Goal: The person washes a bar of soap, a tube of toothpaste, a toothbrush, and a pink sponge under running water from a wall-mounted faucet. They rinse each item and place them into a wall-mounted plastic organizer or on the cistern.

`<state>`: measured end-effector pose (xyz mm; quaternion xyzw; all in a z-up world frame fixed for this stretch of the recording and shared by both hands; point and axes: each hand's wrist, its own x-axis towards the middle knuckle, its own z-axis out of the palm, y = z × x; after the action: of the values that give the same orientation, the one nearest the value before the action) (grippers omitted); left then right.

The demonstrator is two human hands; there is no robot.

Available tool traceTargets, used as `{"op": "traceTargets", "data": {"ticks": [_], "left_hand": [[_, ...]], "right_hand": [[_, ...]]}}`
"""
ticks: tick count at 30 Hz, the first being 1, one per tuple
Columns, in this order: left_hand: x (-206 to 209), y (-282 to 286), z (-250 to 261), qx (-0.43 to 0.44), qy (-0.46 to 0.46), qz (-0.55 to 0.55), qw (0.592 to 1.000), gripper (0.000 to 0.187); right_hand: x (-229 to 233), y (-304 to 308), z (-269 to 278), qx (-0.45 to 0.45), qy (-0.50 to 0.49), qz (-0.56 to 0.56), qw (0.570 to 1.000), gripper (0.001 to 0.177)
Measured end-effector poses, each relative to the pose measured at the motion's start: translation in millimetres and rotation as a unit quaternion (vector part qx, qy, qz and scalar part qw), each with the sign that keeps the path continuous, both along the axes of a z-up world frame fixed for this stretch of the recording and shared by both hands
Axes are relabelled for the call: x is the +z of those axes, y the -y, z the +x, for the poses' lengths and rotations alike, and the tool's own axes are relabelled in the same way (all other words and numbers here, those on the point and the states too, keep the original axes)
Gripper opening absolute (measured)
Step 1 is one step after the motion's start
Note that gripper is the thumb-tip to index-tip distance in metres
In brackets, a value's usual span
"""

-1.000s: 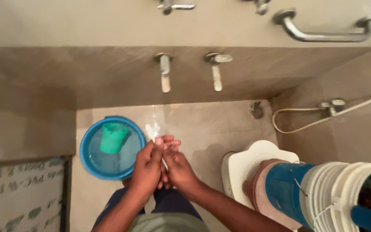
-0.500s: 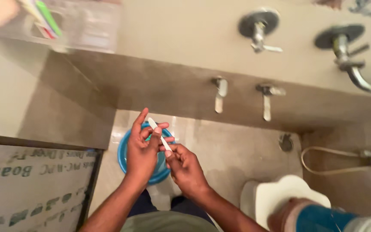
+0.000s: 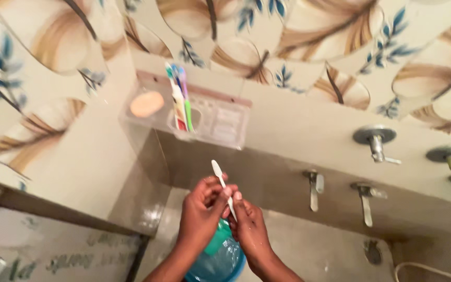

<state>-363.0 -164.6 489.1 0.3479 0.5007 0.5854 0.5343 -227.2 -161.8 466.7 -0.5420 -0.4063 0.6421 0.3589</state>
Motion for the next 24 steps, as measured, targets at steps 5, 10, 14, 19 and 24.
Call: {"op": "traceTargets", "data": {"ticks": [5,10,14,19,24], "left_hand": [[11.5,-17.3,-55.2,0.015,-0.039,-0.003,0.999,0.04],[31.7,-60.9,-106.9,0.081,-0.011,0.1,0.992,0.033],[68.3,-92.2,-136.2,0.119,-0.098,0.172,0.973,0.032],[91.2,-128.3,-138.3,0.101,-0.153,0.228,0.956,0.026],[81.2,-144.5,-127.2,0.071,-0.223,0.157,0.96,0.022]], "right_hand": [[2.2,-29.2,-44.6,0.033,-0.011,0.058,0.998,0.042],[10.9,-53.8,-57.0,0.046,0.052,0.102,0.992,0.047],[31.1,-70.0,-51.7,0.056,0.071,0.117,0.989,0.051],[53.5,-100.6,-55.6,0.06,0.107,0.139,0.983,0.049],[59.6,-136.3,-66.8,0.059,0.08,0.207,0.973,0.047]]}}
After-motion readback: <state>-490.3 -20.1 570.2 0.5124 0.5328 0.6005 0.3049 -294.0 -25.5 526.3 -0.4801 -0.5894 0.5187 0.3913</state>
